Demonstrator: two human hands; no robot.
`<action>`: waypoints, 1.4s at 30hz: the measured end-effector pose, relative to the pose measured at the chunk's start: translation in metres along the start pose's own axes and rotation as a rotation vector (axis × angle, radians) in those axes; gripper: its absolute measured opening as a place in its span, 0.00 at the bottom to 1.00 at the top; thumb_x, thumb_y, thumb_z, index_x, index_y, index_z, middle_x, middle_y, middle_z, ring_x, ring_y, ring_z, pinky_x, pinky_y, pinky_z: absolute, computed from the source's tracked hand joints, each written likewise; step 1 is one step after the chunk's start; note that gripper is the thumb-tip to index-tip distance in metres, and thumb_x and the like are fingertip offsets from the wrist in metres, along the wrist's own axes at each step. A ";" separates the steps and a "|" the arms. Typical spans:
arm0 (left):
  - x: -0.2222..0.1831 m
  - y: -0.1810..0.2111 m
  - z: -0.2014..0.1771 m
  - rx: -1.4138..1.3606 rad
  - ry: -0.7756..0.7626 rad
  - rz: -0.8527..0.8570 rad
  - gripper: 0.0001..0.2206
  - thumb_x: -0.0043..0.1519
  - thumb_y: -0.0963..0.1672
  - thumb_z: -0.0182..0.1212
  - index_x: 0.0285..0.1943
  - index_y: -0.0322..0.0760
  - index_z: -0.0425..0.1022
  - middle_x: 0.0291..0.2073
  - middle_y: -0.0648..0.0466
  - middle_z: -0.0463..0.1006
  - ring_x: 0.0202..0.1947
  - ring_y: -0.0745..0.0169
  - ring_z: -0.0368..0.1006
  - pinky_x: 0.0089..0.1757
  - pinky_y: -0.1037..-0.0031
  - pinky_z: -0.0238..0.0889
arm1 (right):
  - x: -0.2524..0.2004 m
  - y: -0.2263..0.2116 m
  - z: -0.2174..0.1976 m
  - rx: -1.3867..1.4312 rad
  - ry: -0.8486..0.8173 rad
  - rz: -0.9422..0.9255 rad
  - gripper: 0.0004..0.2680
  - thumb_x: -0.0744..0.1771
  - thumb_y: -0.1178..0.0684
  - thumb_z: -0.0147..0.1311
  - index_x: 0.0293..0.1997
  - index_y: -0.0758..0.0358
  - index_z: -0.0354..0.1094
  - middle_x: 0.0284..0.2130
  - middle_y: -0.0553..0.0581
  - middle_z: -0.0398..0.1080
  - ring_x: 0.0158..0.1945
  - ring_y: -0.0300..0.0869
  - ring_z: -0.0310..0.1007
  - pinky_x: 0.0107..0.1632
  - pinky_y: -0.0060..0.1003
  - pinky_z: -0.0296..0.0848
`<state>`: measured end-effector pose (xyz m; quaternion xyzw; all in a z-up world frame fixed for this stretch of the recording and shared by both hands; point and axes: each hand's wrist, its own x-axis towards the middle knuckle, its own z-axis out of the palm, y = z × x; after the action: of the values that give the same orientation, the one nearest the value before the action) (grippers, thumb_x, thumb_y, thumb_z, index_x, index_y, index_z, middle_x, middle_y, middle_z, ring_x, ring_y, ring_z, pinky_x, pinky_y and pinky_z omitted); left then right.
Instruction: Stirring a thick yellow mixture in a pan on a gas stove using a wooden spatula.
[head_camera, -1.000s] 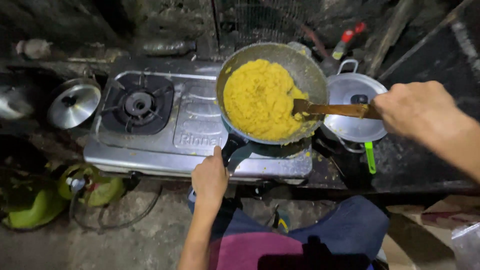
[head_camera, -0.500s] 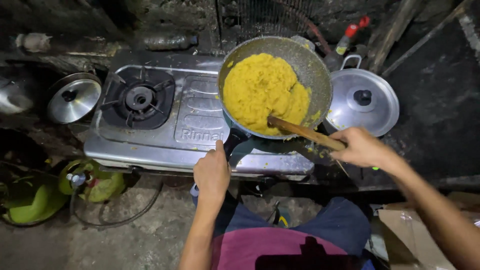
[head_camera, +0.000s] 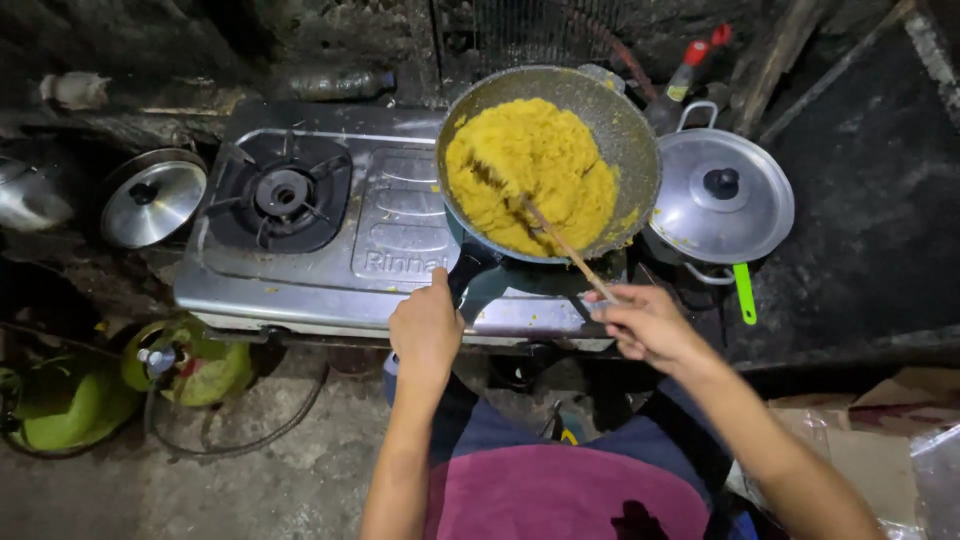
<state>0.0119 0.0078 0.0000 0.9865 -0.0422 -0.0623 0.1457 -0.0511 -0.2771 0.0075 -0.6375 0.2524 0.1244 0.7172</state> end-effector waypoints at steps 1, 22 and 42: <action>-0.001 0.000 0.001 -0.003 0.001 0.000 0.20 0.58 0.42 0.64 0.60 0.32 0.72 0.31 0.39 0.82 0.35 0.31 0.81 0.38 0.45 0.75 | -0.001 0.012 0.002 -0.003 0.001 -0.001 0.15 0.61 0.67 0.58 0.52 0.77 0.70 0.14 0.60 0.63 0.06 0.32 0.47 0.08 0.27 0.51; -0.008 0.004 0.008 0.014 0.184 -0.023 0.14 0.54 0.43 0.60 0.48 0.39 0.70 0.28 0.43 0.81 0.29 0.33 0.78 0.33 0.50 0.70 | -0.023 0.093 0.042 1.557 -0.793 0.082 0.19 0.72 0.42 0.43 0.68 0.65 0.57 0.27 0.50 0.65 0.13 0.31 0.52 0.16 0.24 0.56; -0.016 0.007 0.004 0.023 0.307 -0.021 0.19 0.56 0.51 0.68 0.48 0.35 0.72 0.27 0.47 0.80 0.23 0.40 0.77 0.29 0.56 0.70 | -0.034 0.088 0.049 1.299 -0.581 0.039 0.21 0.73 0.40 0.40 0.71 0.62 0.55 0.21 0.48 0.60 0.10 0.31 0.48 0.13 0.27 0.52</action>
<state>-0.0046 0.0011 -0.0001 0.9863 -0.0098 0.0885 0.1386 -0.1137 -0.2105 -0.0472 -0.0176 0.0855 0.1266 0.9881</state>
